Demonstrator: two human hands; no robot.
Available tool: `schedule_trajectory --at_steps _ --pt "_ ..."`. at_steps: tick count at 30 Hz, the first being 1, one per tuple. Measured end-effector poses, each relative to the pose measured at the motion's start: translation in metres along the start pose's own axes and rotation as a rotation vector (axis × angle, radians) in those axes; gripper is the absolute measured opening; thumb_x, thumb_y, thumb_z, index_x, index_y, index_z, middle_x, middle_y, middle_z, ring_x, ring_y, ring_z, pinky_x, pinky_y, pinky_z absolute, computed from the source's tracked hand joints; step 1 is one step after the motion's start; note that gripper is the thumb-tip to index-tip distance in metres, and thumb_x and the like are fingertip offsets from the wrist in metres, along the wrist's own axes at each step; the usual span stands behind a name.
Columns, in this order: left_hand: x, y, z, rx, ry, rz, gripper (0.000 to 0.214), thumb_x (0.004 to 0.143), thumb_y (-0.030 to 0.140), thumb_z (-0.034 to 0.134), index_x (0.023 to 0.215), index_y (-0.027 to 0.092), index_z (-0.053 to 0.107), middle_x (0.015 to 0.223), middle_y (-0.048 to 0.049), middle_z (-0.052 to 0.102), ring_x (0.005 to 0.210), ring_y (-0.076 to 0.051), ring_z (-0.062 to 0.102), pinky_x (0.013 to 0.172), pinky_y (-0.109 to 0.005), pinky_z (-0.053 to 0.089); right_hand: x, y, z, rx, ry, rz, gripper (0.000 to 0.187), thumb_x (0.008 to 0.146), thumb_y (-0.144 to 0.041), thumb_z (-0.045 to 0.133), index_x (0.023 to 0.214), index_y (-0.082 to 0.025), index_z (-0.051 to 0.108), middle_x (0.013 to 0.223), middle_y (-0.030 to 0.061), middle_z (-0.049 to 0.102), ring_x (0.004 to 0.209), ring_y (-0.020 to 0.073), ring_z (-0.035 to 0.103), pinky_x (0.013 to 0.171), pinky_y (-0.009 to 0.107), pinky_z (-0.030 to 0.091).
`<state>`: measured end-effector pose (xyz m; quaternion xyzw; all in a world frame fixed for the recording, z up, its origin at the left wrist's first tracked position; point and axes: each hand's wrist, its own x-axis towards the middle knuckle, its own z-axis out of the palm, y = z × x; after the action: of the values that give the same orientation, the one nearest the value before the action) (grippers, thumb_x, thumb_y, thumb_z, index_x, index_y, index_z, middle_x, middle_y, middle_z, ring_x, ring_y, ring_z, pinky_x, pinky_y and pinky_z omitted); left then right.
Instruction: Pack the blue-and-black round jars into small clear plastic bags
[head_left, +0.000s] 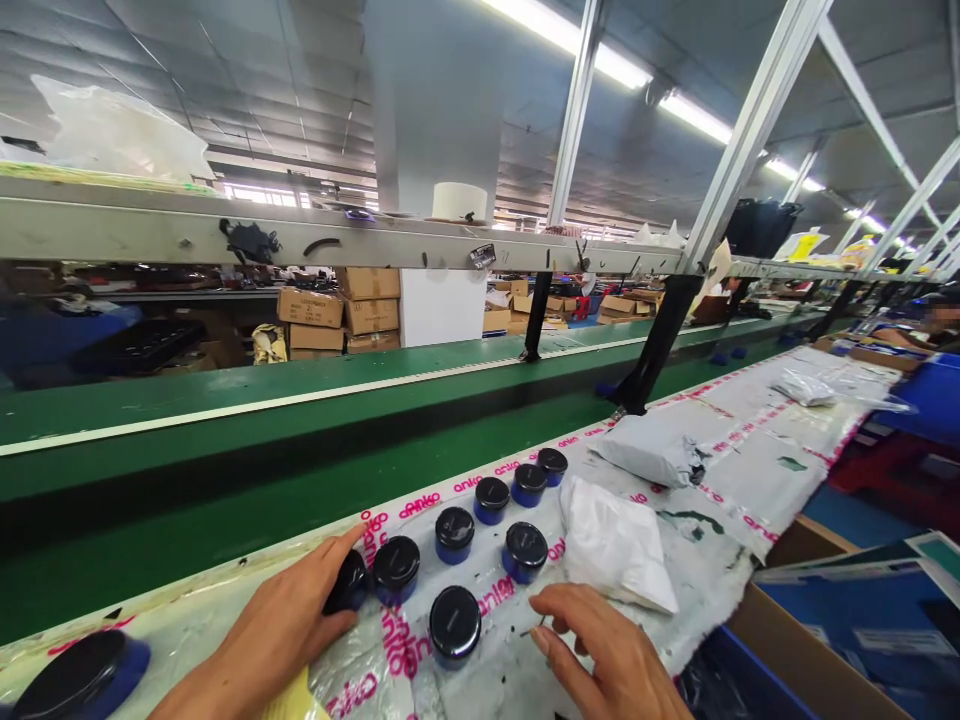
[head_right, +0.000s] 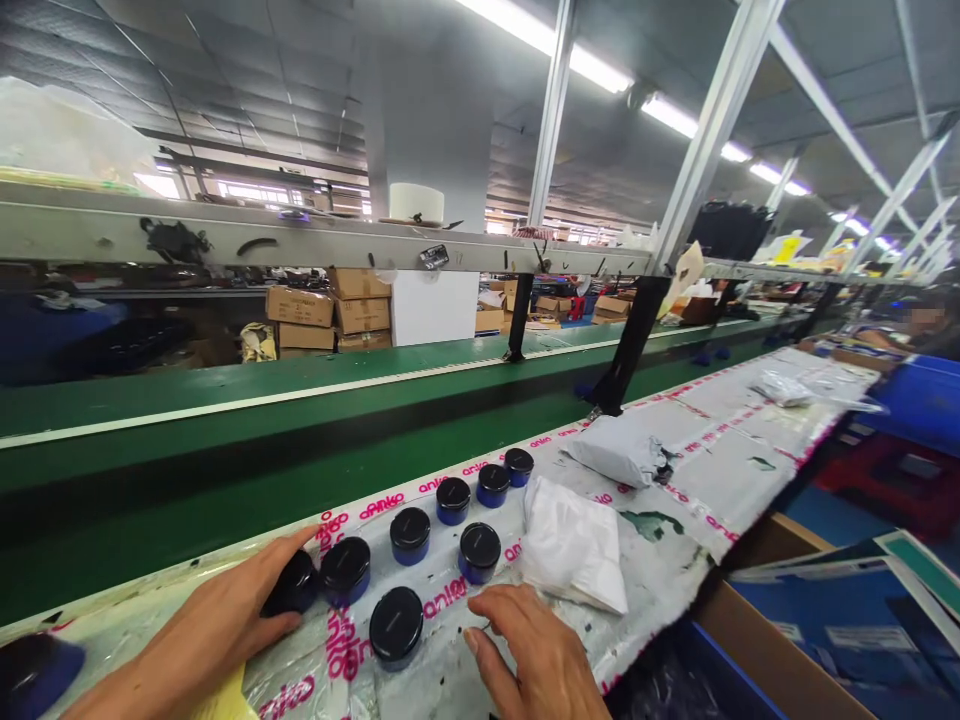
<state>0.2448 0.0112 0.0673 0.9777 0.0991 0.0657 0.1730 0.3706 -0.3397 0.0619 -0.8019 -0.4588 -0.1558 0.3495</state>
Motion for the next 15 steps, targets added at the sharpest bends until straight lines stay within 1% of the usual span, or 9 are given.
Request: schedule_trajectory --at_steps 3,5,7,8,11,13,15 --pt "-0.002 0.002 -0.005 0.023 -0.04 -0.039 0.079 0.08 0.027 0.062 0.153 0.034 0.033 0.148 -0.0024 0.054 0.128 -0.034 0.058 0.103 -0.047 0.051 -0.005 -0.003 0.003 0.013 -0.004 0.014 0.016 0.099 -0.031 0.054 0.109 -0.026 0.065 0.101 0.0057 0.075 0.085 0.0188 0.074 0.071 0.026 0.063" --pt "-0.006 0.004 -0.008 0.033 -0.046 -0.05 0.085 0.079 0.028 0.064 0.155 0.036 0.028 0.153 -0.0021 0.049 0.129 -0.033 0.057 0.103 -0.047 0.051 -0.003 -0.007 0.005 0.019 0.002 0.001 0.016 0.099 -0.031 0.054 0.109 -0.025 0.065 0.102 0.0063 0.075 0.086 0.0188 0.074 0.069 0.025 0.063" --pt "-0.016 0.004 -0.014 0.059 0.004 -0.031 0.085 0.081 0.033 0.066 0.156 0.035 0.026 0.156 -0.0025 0.044 0.131 -0.034 0.056 0.105 -0.048 0.051 0.0 -0.014 0.005 0.028 0.017 -0.032 0.016 0.1 -0.032 0.054 0.109 -0.025 0.065 0.101 0.0061 0.075 0.087 0.0187 0.074 0.07 0.024 0.062" --pt "-0.023 0.003 -0.018 0.085 0.053 -0.021 0.08 0.083 0.038 0.065 0.155 0.034 0.029 0.156 -0.0032 0.045 0.13 -0.034 0.056 0.105 -0.049 0.051 0.002 -0.018 0.005 0.036 0.027 -0.056 0.016 0.1 -0.032 0.053 0.109 -0.025 0.064 0.1 0.0057 0.075 0.087 0.0185 0.074 0.071 0.024 0.062" --pt "-0.056 0.002 -0.036 0.175 0.226 -0.029 0.061 0.09 0.056 0.056 0.145 0.033 0.047 0.144 -0.004 0.058 0.122 -0.034 0.063 0.098 -0.049 0.057 0.003 -0.031 0.009 0.064 0.036 -0.125 0.015 0.1 -0.028 0.053 0.11 -0.024 0.063 0.098 0.0049 0.075 0.086 0.0177 0.073 0.072 0.023 0.062" --pt "-0.085 0.0 -0.046 0.196 0.318 -0.056 0.053 0.091 0.061 0.053 0.137 0.034 0.056 0.135 -0.0026 0.066 0.115 -0.032 0.068 0.089 -0.043 0.062 0.001 -0.04 0.015 0.07 0.021 -0.165 0.014 0.098 -0.023 0.055 0.11 -0.023 0.063 0.097 0.0053 0.075 0.086 0.0182 0.073 0.073 0.023 0.062" --pt "-0.115 -0.004 -0.049 0.191 0.381 -0.088 0.049 0.091 0.062 0.053 0.132 0.035 0.06 0.131 -0.001 0.068 0.111 -0.029 0.07 0.079 -0.035 0.065 -0.003 -0.048 0.025 0.066 -0.002 -0.22 0.017 0.095 -0.018 0.059 0.111 -0.023 0.063 0.097 0.0054 0.075 0.086 0.0189 0.073 0.074 0.024 0.061"
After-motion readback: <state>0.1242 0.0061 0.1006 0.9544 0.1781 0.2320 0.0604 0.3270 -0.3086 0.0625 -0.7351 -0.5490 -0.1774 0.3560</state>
